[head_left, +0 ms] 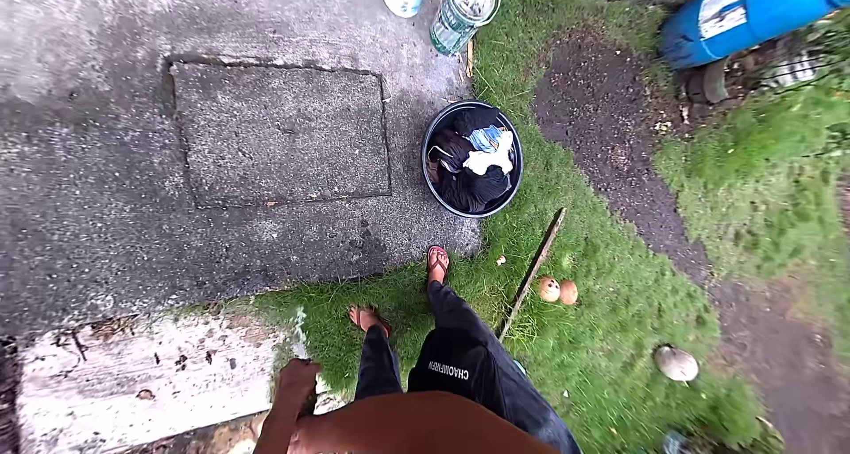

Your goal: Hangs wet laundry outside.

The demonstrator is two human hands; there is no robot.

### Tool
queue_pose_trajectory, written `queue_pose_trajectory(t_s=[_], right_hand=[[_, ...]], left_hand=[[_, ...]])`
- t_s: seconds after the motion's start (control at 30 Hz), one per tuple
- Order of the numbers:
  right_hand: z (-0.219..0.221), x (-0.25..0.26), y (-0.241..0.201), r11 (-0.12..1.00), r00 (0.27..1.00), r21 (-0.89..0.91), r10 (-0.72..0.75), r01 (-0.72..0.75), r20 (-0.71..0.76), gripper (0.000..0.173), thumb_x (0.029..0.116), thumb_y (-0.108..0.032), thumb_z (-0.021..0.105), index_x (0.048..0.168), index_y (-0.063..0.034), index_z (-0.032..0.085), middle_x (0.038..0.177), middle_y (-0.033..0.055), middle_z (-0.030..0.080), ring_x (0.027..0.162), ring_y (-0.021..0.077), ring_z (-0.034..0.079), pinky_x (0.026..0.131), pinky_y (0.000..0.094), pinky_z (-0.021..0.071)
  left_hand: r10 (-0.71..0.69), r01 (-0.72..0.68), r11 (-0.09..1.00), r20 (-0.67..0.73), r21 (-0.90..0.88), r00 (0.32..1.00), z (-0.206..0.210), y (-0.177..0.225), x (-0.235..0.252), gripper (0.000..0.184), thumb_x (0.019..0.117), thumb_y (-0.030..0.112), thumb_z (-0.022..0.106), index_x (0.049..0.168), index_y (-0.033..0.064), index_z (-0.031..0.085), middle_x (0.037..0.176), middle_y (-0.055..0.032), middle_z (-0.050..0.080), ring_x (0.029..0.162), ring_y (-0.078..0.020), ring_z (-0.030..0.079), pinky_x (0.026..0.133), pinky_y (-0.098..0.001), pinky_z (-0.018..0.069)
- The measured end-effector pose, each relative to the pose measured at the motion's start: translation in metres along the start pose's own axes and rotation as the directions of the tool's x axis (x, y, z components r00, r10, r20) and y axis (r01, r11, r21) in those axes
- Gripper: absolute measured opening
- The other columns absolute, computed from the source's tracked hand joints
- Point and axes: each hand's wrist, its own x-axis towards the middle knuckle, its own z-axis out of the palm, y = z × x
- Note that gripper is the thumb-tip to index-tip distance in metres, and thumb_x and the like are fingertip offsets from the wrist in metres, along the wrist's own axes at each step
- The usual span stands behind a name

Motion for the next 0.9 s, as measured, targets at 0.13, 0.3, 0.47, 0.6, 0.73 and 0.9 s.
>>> queue_pose_trajectory(t_s=[0.13, 0.3, 0.47, 0.6, 0.73, 0.9], right_hand=[[-0.033, -0.033, -0.017, 0.815, 0.943, -0.528, -0.323, 0.237, -0.075, 0.024, 0.0957, -0.014, 0.069, 0.111, 0.0032, 0.075, 0.116, 0.0191, 0.072, 0.120, 0.0333, 0.064, 0.112, 0.0474, 0.0407], [-0.129, -0.120, -0.083, 0.958, 0.637, 0.231, 0.073, 0.169, -0.767, 0.037, 0.0948, -0.017, 0.073, 0.122, 0.0076, 0.065, 0.121, 0.0233, 0.067, 0.113, 0.0308, 0.065, 0.100, 0.0473, 0.0516], [-0.140, -0.185, -0.100, 0.821, 0.562, 0.545, 0.373, 0.172, -0.738, 0.072, 0.0932, -0.009, 0.071, 0.156, 0.0002, 0.036, 0.143, 0.0275, 0.054, 0.129, 0.0341, 0.057, 0.109, 0.0504, 0.0463], [-0.127, -0.243, -0.144, 0.961, 0.428, 0.249, 0.175, 0.123, -0.887, 0.052, 0.0998, -0.017, 0.063, 0.144, 0.0059, 0.050, 0.132, 0.0274, 0.062, 0.124, 0.0331, 0.061, 0.111, 0.0483, 0.0456], [-0.125, -0.309, -0.203, 0.976, 0.325, -0.127, -0.179, 0.174, -0.929, 0.025, 0.0919, -0.007, 0.070, 0.114, 0.0029, 0.070, 0.105, 0.0183, 0.072, 0.098, 0.0261, 0.069, 0.090, 0.0480, 0.0552], [-0.131, -0.371, -0.258, 0.907, 0.368, -0.420, -0.378, -0.039, -0.850, 0.016, 0.0877, -0.011, 0.074, 0.099, 0.0006, 0.074, 0.091, 0.0136, 0.073, 0.086, 0.0255, 0.070, 0.081, 0.0503, 0.0561]], left_hand=[[0.150, -0.152, 0.696, -0.066, -0.702, 0.987, -0.033, -0.021, -0.047, 0.034, 0.1095, 0.029, 0.042, 0.102, 0.0047, 0.065, 0.079, -0.0030, 0.064, 0.067, -0.0104, 0.060, 0.066, -0.0311, 0.0533], [0.305, -0.236, 0.190, -0.171, -0.953, 0.937, -0.073, -0.045, -0.127, 0.045, 0.1114, 0.033, 0.019, 0.115, 0.0158, 0.061, 0.087, 0.0007, 0.077, 0.066, -0.0094, 0.071, 0.051, -0.0263, 0.0571], [0.604, -0.503, 0.185, -0.306, -0.844, 0.736, -0.065, 0.005, -0.189, 0.051, 0.0765, 0.036, 0.076, 0.120, 0.0129, 0.060, 0.098, 0.0041, 0.074, 0.083, -0.0044, 0.071, 0.068, -0.0223, 0.0607], [0.591, -0.661, 0.331, -0.398, -0.674, 0.702, -0.041, 0.051, -0.249, 0.034, 0.0949, 0.018, 0.055, 0.125, 0.0021, 0.057, 0.110, -0.0023, 0.065, 0.096, -0.0058, 0.065, 0.082, -0.0237, 0.0555], [0.560, -0.927, 0.173, -0.741, -0.332, 0.370, -0.046, 0.071, -0.307, 0.014, 0.0929, 0.002, 0.060, 0.104, -0.0015, 0.066, 0.096, 0.0052, 0.070, 0.087, 0.0010, 0.066, 0.078, -0.0191, 0.0569], [0.445, -0.995, 0.092, -0.895, 0.036, 0.009, -0.087, 0.064, -0.381, 0.012, 0.0942, 0.008, 0.064, 0.100, -0.0023, 0.065, 0.094, 0.0035, 0.068, 0.087, 0.0010, 0.065, 0.083, -0.0227, 0.0572]])
